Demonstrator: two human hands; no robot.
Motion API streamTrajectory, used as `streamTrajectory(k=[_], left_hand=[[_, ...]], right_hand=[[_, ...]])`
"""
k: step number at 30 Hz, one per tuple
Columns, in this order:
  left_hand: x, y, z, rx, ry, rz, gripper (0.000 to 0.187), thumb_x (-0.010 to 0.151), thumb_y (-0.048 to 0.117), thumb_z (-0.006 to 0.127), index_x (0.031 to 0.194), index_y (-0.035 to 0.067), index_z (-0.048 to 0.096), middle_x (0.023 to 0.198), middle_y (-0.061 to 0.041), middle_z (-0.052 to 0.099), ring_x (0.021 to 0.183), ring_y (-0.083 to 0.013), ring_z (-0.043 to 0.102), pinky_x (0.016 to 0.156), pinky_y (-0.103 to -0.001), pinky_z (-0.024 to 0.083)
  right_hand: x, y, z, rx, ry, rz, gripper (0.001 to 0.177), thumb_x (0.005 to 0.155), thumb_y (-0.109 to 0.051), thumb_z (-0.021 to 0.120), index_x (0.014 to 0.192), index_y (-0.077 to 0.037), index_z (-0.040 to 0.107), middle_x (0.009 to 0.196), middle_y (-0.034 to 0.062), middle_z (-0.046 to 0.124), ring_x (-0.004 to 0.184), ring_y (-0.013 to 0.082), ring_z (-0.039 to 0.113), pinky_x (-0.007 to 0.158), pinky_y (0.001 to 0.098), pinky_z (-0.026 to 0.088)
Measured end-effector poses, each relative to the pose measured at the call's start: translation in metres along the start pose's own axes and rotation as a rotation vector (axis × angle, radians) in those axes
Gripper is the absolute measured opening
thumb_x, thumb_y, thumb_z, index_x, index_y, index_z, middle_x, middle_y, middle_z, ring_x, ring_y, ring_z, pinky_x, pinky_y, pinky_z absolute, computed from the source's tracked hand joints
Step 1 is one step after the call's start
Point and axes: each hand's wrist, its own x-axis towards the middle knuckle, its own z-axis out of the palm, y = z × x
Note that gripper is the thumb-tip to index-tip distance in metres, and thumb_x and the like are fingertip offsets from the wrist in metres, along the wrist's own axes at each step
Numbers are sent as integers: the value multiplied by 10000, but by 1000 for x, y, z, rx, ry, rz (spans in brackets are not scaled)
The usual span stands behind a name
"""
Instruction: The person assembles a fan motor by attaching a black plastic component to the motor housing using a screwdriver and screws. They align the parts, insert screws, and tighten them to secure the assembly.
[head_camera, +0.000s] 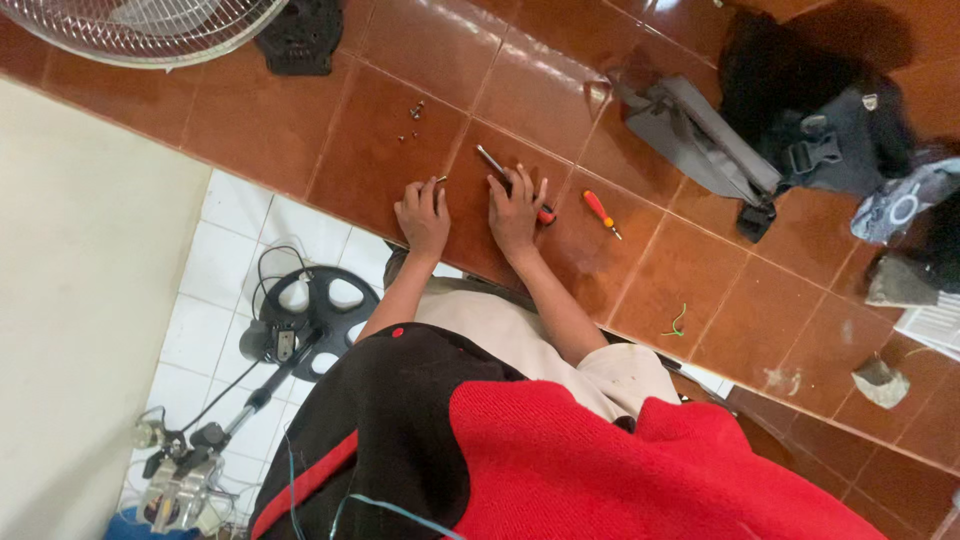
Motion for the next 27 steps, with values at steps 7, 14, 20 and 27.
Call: streamTrajectory(k=[7, 14, 20, 27], left_hand=[[41, -12, -39, -266, -79, 162, 67, 953, 169, 725, 956, 108, 697, 958, -67, 629, 787, -318, 679, 642, -420, 535], [62, -58, -41, -547, -218, 165, 77, 962, 131, 680, 962, 54, 685, 971, -134, 641, 874, -382, 662, 744, -462, 535], [82, -69, -40, -574, -331, 241, 86, 944, 123, 686, 962, 39, 683, 964, -167, 648, 903, -411, 649, 785, -475, 527], [118, -95, -70, -466, -264, 315, 162, 982, 130, 676, 1128, 59, 679, 1084, -139, 664, 889, -380, 680, 727, -463, 543]], right_hand=[[12, -60, 1, 82, 45, -5, 279, 927, -130, 715, 1205, -139, 690, 1338, 139, 565, 1398, 358, 462, 1203, 683, 201], [43, -116, 27, 161, 87, -19, 300, 889, -102, 735, 1186, -142, 712, 1205, 111, 604, 1187, 333, 555, 1090, 554, 373], [57, -132, 19, 179, 125, -42, 230, 874, -60, 727, 1095, -122, 708, 1115, 93, 624, 1104, 319, 574, 991, 475, 405], [54, -133, 31, 181, 215, 104, 168, 915, -8, 690, 1076, -60, 688, 1105, 130, 624, 1083, 349, 573, 961, 443, 454]])
